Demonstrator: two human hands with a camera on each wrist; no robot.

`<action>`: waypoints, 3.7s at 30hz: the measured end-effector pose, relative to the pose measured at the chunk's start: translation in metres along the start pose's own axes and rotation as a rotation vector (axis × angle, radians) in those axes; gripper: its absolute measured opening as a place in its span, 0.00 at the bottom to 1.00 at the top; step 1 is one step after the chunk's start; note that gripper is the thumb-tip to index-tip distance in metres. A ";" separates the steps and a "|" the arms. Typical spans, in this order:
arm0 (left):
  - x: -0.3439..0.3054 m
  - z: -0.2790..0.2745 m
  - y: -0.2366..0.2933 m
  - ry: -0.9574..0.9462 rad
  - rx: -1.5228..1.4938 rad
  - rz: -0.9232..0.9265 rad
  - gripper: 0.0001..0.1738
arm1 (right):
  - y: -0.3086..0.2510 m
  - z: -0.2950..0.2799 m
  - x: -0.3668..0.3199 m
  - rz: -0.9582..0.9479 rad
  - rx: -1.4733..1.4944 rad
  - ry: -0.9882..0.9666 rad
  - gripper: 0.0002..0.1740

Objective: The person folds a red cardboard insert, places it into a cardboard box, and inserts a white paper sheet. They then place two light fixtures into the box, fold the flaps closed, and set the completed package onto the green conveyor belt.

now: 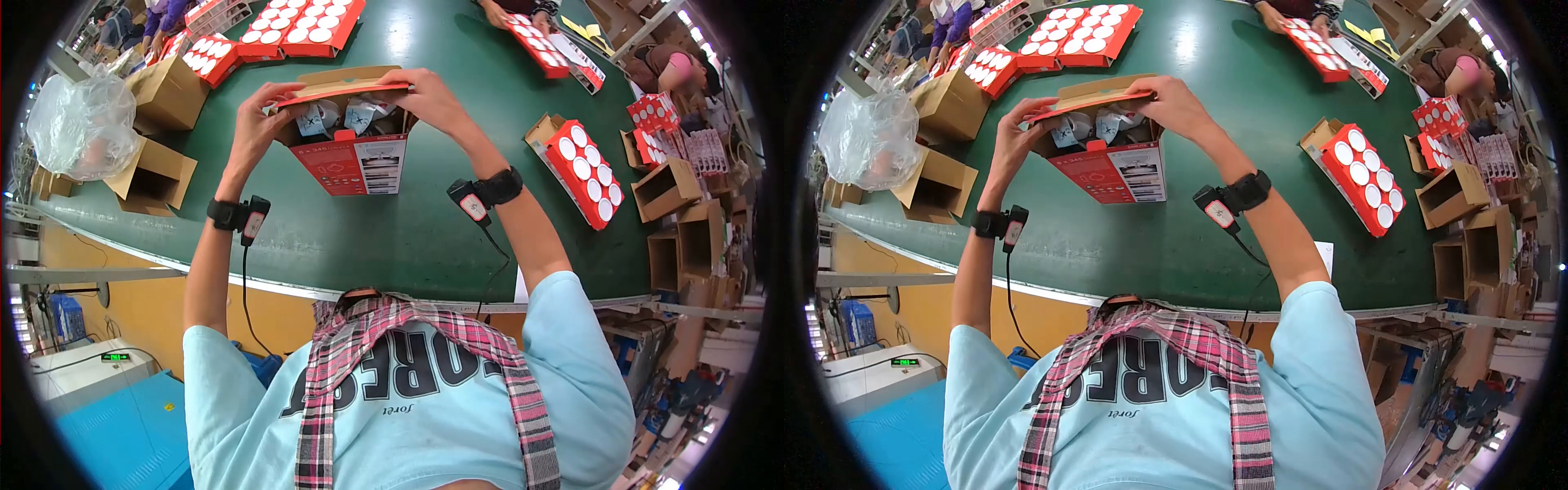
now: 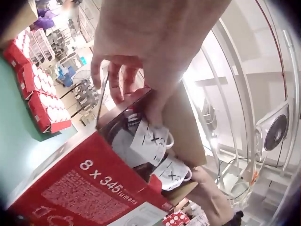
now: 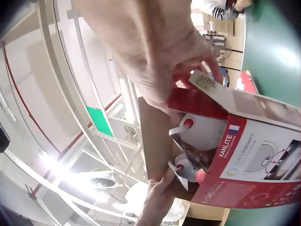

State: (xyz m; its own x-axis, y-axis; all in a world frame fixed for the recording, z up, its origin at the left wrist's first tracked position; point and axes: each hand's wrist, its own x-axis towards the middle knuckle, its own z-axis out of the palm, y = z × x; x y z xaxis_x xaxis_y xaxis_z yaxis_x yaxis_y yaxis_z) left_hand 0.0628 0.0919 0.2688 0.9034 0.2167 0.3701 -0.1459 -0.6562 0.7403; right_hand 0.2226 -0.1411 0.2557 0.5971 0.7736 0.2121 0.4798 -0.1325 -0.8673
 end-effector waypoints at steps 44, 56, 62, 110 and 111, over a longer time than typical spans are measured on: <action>0.015 -0.005 0.014 -0.291 0.036 -0.183 0.13 | -0.025 -0.006 -0.022 -0.127 -0.306 -0.024 0.25; 0.014 -0.003 0.005 -0.264 0.085 -0.111 0.13 | -0.010 0.017 -0.024 -0.232 -0.441 0.229 0.24; 0.017 -0.004 0.004 -0.275 0.120 -0.090 0.16 | -0.016 0.016 -0.028 -0.267 -0.479 0.221 0.24; -0.068 0.028 0.043 -0.129 0.278 0.172 0.18 | -0.030 0.018 -0.097 -0.250 -0.536 0.159 0.26; -0.059 0.024 0.045 -0.134 0.253 0.169 0.18 | -0.037 0.012 -0.088 -0.227 -0.507 0.144 0.27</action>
State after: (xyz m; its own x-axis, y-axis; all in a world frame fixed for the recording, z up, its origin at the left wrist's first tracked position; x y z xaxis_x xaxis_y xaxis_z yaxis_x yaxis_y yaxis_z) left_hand 0.0129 0.0319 0.2672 0.9223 0.0033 0.3864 -0.2089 -0.8369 0.5059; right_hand 0.1445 -0.1968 0.2638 0.5075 0.7301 0.4576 0.8334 -0.2810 -0.4759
